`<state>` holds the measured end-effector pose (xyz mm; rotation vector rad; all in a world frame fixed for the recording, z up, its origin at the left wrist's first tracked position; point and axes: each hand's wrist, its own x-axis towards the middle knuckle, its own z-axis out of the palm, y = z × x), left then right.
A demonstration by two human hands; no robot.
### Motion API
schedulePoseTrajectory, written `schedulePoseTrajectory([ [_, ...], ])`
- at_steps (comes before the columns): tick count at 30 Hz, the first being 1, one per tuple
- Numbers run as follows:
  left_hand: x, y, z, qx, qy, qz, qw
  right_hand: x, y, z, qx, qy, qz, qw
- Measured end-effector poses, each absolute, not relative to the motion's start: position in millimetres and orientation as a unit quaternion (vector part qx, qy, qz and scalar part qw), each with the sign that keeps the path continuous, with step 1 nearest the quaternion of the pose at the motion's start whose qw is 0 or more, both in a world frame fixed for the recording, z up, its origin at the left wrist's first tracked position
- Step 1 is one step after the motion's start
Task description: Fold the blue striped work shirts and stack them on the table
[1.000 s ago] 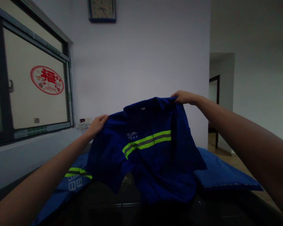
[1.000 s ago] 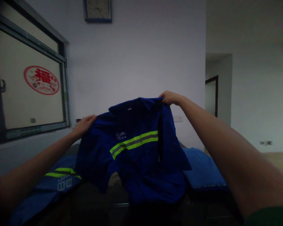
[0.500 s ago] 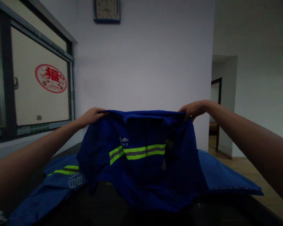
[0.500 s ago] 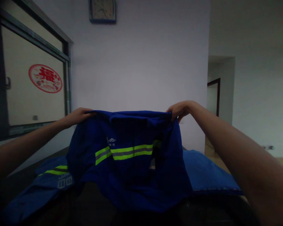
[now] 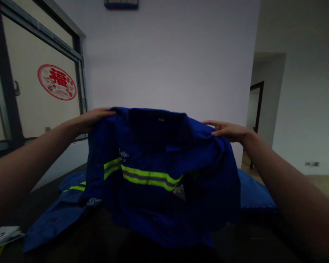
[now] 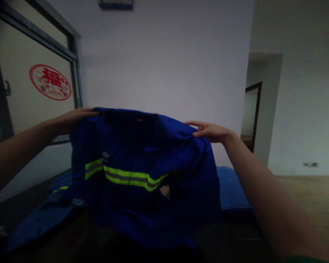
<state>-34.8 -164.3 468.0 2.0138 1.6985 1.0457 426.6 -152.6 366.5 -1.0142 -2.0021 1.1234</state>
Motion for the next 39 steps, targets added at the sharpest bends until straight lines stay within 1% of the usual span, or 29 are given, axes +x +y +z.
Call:
schedulePoseTrajectory([
  [2, -42, -165, 430, 0.637, 0.622, 0.283, 0.356, 416, -141, 320, -0.369, -0.753, 0.481, 0.256],
  [3, -45, -165, 404, 0.597, 0.638, 0.236, 0.426, 409, -135, 294, -0.373, -0.757, 0.489, 0.219],
  [5, -51, -167, 345, 0.570, 0.639, 0.186, 0.483, 393, -128, 241, -0.401, -0.790, 0.445, 0.129],
  [7, -56, -172, 284, 0.617, 0.620, 0.085, 0.477, 376, -133, 192, -0.434, -0.828, 0.353, 0.047],
  [8, -58, -176, 256, 0.666, 0.599, 0.042, 0.442, 369, -140, 172, -0.444, -0.842, 0.305, 0.023],
  [10, -60, -185, 211, 0.750, 0.560, -0.016, 0.351, 359, -160, 142, -0.462, -0.860, 0.215, 0.017],
  [12, -60, -192, 185, 0.790, 0.544, -0.034, 0.282, 354, -179, 129, -0.476, -0.870, 0.121, 0.035],
  [14, -57, -196, 178, 0.799, 0.547, -0.036, 0.250, 354, -193, 130, -0.479, -0.873, 0.054, 0.065],
  [15, -54, -198, 180, 0.801, 0.546, -0.030, 0.243, 355, -197, 134, -0.479, -0.873, 0.049, 0.084],
  [16, -51, -199, 184, 0.806, 0.543, -0.018, 0.236, 356, -199, 139, -0.479, -0.869, 0.066, 0.102],
  [18, -46, -203, 196, 0.807, 0.538, 0.007, 0.243, 358, -199, 146, -0.483, -0.856, 0.140, 0.120],
  [21, -41, -210, 205, 0.803, 0.533, 0.008, 0.267, 361, -195, 144, -0.476, -0.837, 0.246, 0.112],
  [24, -43, -214, 198, 0.802, 0.534, -0.005, 0.266, 363, -190, 129, -0.470, -0.821, 0.299, 0.130],
  [27, -44, -213, 184, 0.809, 0.535, -0.009, 0.245, 359, -187, 114, -0.473, -0.804, 0.327, 0.154],
  [30, -41, -211, 177, 0.822, 0.533, -0.005, 0.201, 351, -187, 104, -0.485, -0.794, 0.334, 0.151],
  [33, -37, -212, 180, 0.834, 0.525, 0.014, 0.169, 342, -190, 98, -0.492, -0.791, 0.329, 0.154],
  [36, -38, -215, 187, 0.829, 0.536, 0.045, 0.152, 342, -193, 98, -0.500, -0.787, 0.306, 0.194],
  [39, -40, -217, 197, 0.803, 0.572, 0.118, 0.119, 350, -196, 108, -0.512, -0.771, 0.283, 0.253],
])
